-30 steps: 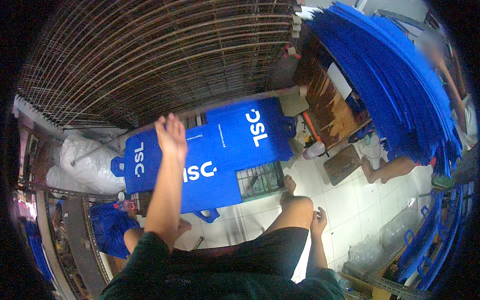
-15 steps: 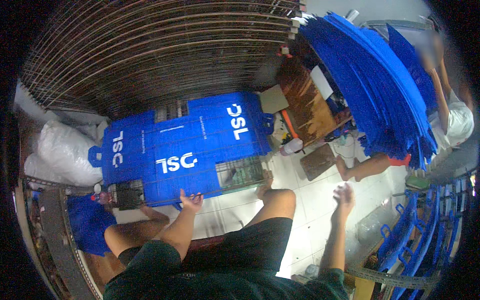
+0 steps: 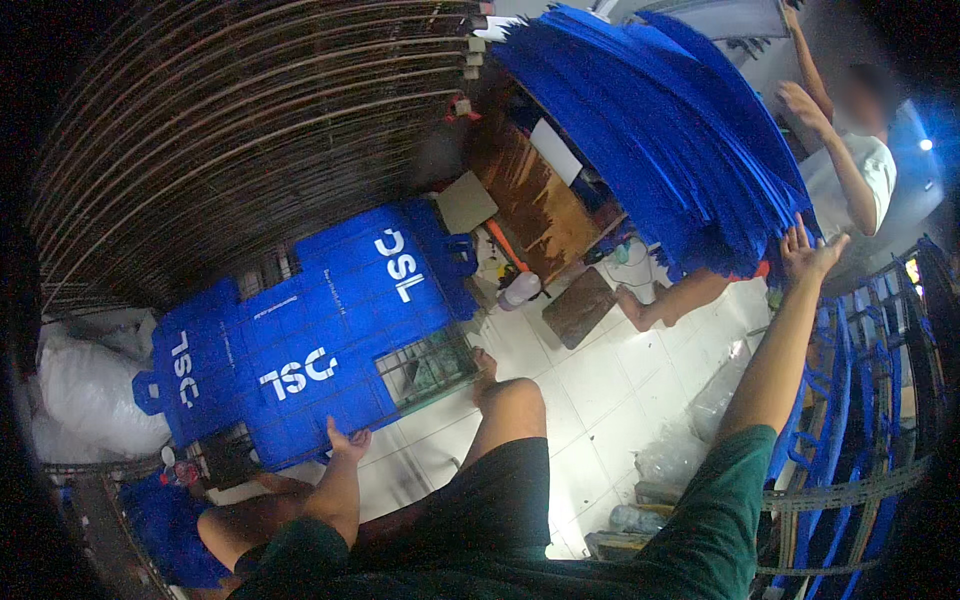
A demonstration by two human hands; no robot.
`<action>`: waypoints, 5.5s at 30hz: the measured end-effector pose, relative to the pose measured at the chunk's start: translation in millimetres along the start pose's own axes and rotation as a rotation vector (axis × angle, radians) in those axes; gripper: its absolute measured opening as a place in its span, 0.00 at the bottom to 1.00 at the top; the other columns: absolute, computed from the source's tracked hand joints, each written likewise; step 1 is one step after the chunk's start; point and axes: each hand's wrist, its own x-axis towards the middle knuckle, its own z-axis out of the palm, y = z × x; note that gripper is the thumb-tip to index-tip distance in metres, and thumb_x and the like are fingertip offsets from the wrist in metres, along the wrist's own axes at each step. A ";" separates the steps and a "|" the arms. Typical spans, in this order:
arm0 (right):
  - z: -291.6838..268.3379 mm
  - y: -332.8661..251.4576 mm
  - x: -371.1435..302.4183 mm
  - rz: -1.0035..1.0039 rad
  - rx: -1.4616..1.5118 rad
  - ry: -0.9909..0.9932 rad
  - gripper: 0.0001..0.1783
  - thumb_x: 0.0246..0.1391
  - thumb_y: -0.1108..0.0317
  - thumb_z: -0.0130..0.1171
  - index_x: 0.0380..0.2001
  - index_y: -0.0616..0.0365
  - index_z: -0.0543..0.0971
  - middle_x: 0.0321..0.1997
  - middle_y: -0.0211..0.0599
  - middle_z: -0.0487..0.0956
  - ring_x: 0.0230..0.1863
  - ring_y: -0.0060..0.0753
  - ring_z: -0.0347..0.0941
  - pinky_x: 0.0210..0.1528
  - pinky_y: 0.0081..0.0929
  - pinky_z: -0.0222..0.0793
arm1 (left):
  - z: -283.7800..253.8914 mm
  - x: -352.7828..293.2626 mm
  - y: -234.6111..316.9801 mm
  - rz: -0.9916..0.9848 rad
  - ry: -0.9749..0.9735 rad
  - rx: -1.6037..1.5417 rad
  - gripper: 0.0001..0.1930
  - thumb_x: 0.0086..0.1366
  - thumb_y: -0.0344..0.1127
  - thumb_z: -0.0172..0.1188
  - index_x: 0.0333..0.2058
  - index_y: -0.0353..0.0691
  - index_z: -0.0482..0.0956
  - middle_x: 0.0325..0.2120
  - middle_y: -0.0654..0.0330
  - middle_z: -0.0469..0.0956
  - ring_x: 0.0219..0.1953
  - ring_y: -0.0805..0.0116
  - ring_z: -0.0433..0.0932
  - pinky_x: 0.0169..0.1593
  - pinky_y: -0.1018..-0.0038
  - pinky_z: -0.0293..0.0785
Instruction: The person folds blue tote bags with 'TSC' branding by hand, repeatedly unfolding and refolding each bag to align edges and creases. The person places each folded bag onto a growing stack on a wire rack. Another person is visible in the background handling similar bags.
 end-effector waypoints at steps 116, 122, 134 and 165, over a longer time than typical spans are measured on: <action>12.1 680.6 -553.7 0.164 -1.315 -1.317 0.21 0.37 0.76 0.55 0.39 0.51 0.79 0.38 0.46 0.79 0.41 0.43 0.75 0.45 0.33 0.69 | -126.1 -5.9 271.2 1.015 0.567 1.469 0.15 0.47 0.23 0.55 0.35 0.45 0.79 0.38 0.51 0.77 0.43 0.51 0.74 0.47 0.63 0.71; 3.3 672.3 -557.3 0.055 -1.259 -1.354 0.23 0.38 0.81 0.54 0.42 0.52 0.77 0.25 0.36 0.74 0.25 0.29 0.70 0.30 0.27 0.66 | -155.1 13.0 270.5 0.992 0.528 1.426 0.18 0.45 0.22 0.55 0.38 0.46 0.77 0.39 0.52 0.77 0.45 0.52 0.74 0.48 0.62 0.70; -24.3 688.4 -550.4 0.044 -1.272 -1.281 0.21 0.42 0.80 0.56 0.43 0.51 0.75 0.29 0.40 0.78 0.26 0.30 0.73 0.32 0.28 0.69 | -161.1 9.7 262.3 1.071 0.532 1.380 0.17 0.45 0.21 0.56 0.37 0.45 0.76 0.35 0.54 0.78 0.40 0.56 0.76 0.44 0.66 0.71; 147.0 330.4 -373.2 -0.347 -0.581 -1.030 0.19 0.52 0.73 0.56 0.49 0.64 0.69 0.37 0.34 0.77 0.37 0.22 0.72 0.39 0.20 0.69 | 91.6 -245.1 199.8 1.637 -0.240 0.584 0.14 0.58 0.37 0.56 0.41 0.36 0.71 0.34 0.59 0.67 0.33 0.70 0.68 0.37 0.74 0.67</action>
